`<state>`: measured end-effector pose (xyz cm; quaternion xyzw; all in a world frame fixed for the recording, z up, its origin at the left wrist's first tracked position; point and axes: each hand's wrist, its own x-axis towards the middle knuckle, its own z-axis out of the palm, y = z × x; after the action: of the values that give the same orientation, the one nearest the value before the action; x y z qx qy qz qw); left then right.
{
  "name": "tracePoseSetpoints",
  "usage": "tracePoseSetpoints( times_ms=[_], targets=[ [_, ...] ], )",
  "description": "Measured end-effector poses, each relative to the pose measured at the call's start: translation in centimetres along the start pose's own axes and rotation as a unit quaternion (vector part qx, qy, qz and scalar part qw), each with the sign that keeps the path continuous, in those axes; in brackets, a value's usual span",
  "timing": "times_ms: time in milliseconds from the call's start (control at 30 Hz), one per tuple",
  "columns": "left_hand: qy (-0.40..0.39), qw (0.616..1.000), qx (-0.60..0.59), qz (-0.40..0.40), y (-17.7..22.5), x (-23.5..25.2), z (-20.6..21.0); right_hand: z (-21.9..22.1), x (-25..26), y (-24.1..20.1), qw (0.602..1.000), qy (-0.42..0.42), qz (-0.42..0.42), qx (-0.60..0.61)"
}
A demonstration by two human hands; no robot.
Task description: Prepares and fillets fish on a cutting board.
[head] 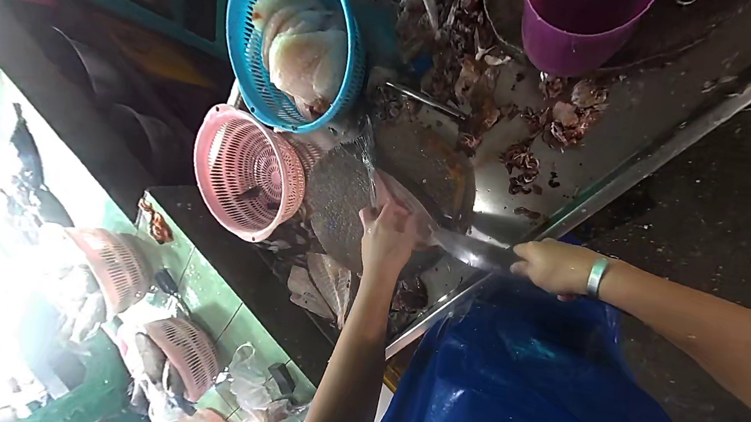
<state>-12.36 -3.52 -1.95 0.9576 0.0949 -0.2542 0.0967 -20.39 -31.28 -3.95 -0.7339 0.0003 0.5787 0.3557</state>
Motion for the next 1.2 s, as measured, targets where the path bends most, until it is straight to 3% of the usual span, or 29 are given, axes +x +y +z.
tracePoseSetpoints(
  times_ms=[67,267,500,700,767,967,1067,1200],
  targets=[
    [-0.001,0.999,0.003,-0.032,0.3,0.0,0.2,0.2,0.3,0.2,0.998,0.035,0.004,0.047],
    [0.007,0.987,-0.159,0.018,-3.3,0.0,0.3,2.4,3.6,-2.2,0.991,0.053,-0.031,0.118],
    [0.028,0.975,-0.220,0.022,-4.8,0.8,1.4,1.6,7.9,-6.0,0.992,0.033,-0.081,0.088],
    [0.035,0.969,-0.239,0.047,-5.1,0.8,2.0,3.1,6.4,-5.1,0.995,0.039,-0.062,0.075],
    [0.037,0.966,-0.248,0.058,-5.5,0.9,2.2,5.0,5.8,-4.5,0.993,0.076,-0.039,0.087],
    [0.021,0.946,-0.314,0.080,-6.6,1.2,2.5,7.8,1.3,-2.7,0.995,0.091,-0.041,-0.025],
    [0.007,0.937,-0.338,0.087,-7.1,1.3,2.3,8.7,-0.1,-2.6,0.994,0.106,-0.019,0.031],
    [0.002,0.930,-0.353,0.104,-7.3,1.6,2.5,10.5,2.0,-3.7,0.983,0.147,-0.004,0.106]
  ],
)
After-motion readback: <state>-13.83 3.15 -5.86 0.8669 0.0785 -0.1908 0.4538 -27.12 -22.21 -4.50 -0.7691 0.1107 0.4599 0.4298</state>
